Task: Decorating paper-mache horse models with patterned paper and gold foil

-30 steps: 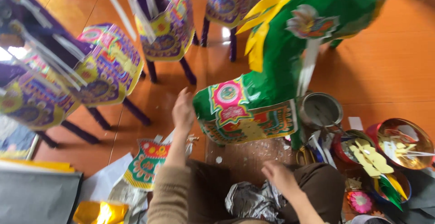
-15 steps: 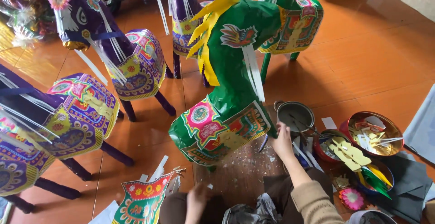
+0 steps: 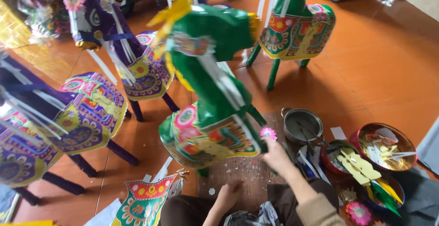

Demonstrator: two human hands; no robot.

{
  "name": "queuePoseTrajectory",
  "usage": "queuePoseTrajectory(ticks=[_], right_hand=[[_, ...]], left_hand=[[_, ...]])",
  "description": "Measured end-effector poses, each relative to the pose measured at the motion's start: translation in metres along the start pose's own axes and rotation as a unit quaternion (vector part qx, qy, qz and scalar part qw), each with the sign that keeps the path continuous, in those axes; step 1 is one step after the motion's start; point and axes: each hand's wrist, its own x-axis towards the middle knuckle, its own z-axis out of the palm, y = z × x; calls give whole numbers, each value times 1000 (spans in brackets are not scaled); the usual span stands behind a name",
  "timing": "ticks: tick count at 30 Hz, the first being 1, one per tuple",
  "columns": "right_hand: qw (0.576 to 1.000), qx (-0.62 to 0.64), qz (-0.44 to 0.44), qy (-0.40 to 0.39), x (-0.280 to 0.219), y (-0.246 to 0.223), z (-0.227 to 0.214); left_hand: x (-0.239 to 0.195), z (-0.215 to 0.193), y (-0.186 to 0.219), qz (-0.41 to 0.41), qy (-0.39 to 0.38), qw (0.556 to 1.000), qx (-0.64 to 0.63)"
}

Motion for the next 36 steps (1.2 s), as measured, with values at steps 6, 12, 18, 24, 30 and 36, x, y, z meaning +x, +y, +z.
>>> queuePoseTrajectory(ticks=[6,12,18,24,30,36], right_hand=[[953,-35,-294,-59,-8,45,54],[940,-161,-272,130,121,131,39],[979,-86,-102,-152,107,70,35],[992,-55,-100,-61,128,117,41],[995,-21,-40,85,71,96,58],[985,-57,-90,139,89,175,116]], left_hand=[[5,7,26,12,22,953,-303],[-51,-15,51,-17,84,914,-396],[-72,-6,40,-29,116,923,-366],[-46,-21,7,38,125,976,-172],[-3,-85,33,-14,235,971,-51],[51,-59,-86,-38,211,977,10]])
